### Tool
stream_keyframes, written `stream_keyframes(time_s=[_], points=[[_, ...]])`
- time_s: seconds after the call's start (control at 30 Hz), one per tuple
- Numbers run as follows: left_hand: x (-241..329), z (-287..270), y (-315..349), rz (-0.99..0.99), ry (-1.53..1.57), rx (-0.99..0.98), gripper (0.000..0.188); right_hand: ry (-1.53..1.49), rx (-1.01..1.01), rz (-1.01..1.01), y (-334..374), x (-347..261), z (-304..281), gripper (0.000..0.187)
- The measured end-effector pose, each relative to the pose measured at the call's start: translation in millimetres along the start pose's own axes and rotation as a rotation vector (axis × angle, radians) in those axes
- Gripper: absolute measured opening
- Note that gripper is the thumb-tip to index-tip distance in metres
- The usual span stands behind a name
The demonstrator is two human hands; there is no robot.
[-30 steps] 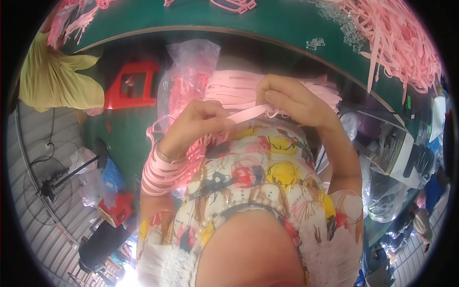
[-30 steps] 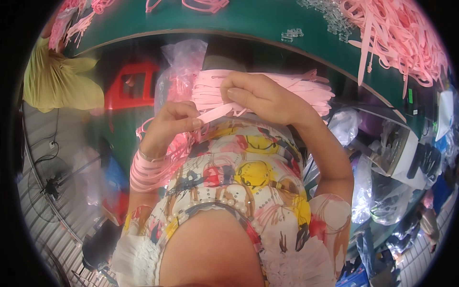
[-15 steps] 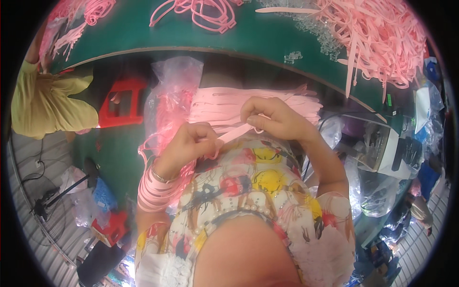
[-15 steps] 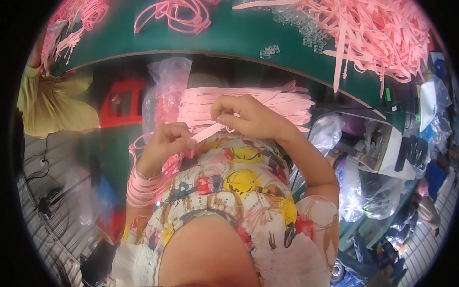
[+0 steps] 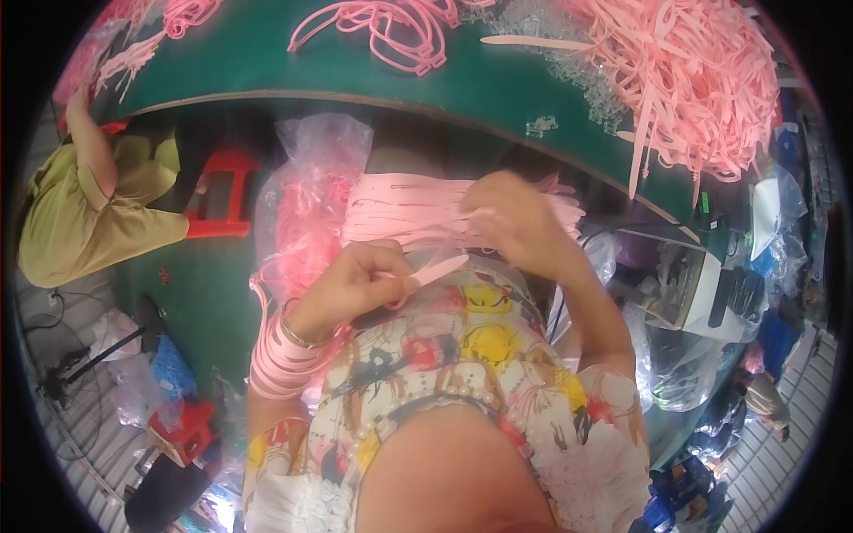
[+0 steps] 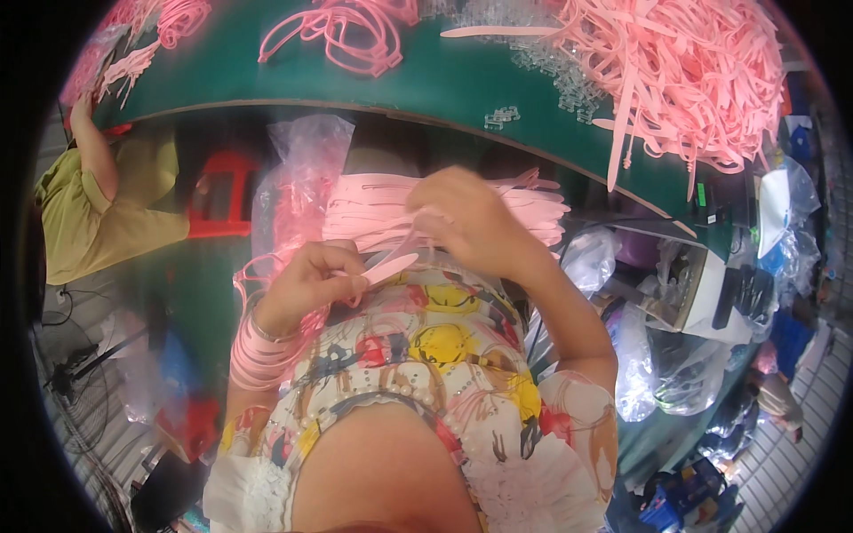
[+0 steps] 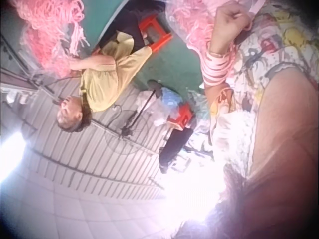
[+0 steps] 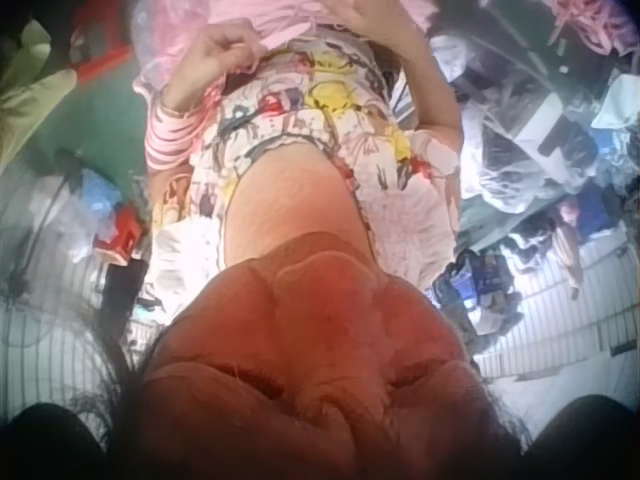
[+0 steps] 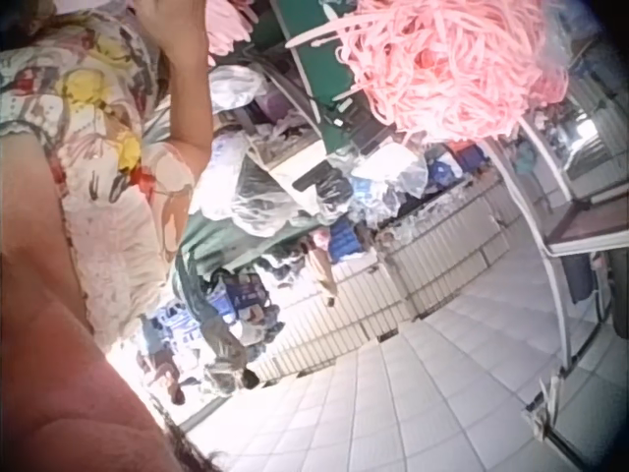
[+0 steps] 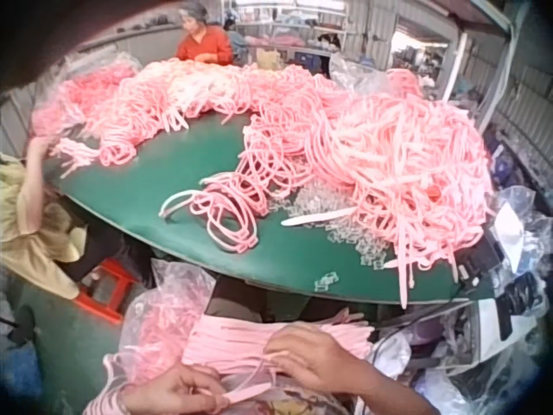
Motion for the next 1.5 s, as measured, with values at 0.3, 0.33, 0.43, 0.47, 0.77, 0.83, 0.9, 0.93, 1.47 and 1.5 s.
stream_keyframes(time_s=[0.3,0.33,0.43,0.47,0.77,0.83,0.9,0.93,1.47,1.5], points=[[2.4,7.2,-2.7,-0.014,-0.034,-0.057,0.007,0.527,0.396,0.192,1.1,43.9,-71.4,0.014],[1.9,7.8,-2.2,-0.018,-0.019,-0.058,0.007,0.547,0.389,0.183,0.0,48.5,-70.9,0.014],[2.8,8.8,-2.1,-0.022,-0.031,-0.065,0.008,0.492,0.384,0.213,-2.7,58.6,-75.6,0.012],[3.6,9.1,-2.3,-0.021,-0.045,-0.069,0.008,0.398,0.392,0.26,-4.6,60.2,-79.8,0.012],[6.2,11.2,-4.6,-0.023,-0.003,-0.053,0.009,-0.293,0.449,0.39,-14.7,79.7,-93.5,0.016],[3.9,10.7,-5.8,0.019,0.025,-0.047,0.012,-0.292,0.461,0.394,-15.3,83.6,-91.9,0.016],[3.9,10.0,-5.9,0.037,0.045,-0.04,0.014,-0.365,0.462,0.407,-16.3,84.2,-90.3,0.016],[5.5,9.8,-5.3,0.034,0.051,-0.036,0.014,-0.438,0.456,0.418,-16.5,80.8,-89.7,0.016],[20.6,11.7,-1.0,0.214,-0.206,-0.026,0.011,-1.147,-0.096,0.551,9.0,-1.3,55.3,0.011],[20.8,11.7,-0.2,0.218,-0.223,-0.024,0.011,-1.145,-0.096,0.549,10.4,-1.4,56.0,0.011]])
Point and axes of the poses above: each hand's wrist, its own y-axis away from the middle knuckle, its own z-axis out of the palm, x = y × z, the point moved 5 cm from there along -y, towards the middle knuckle, and after that the axes turned 9 degrees about -x, right-handed, at the moved point
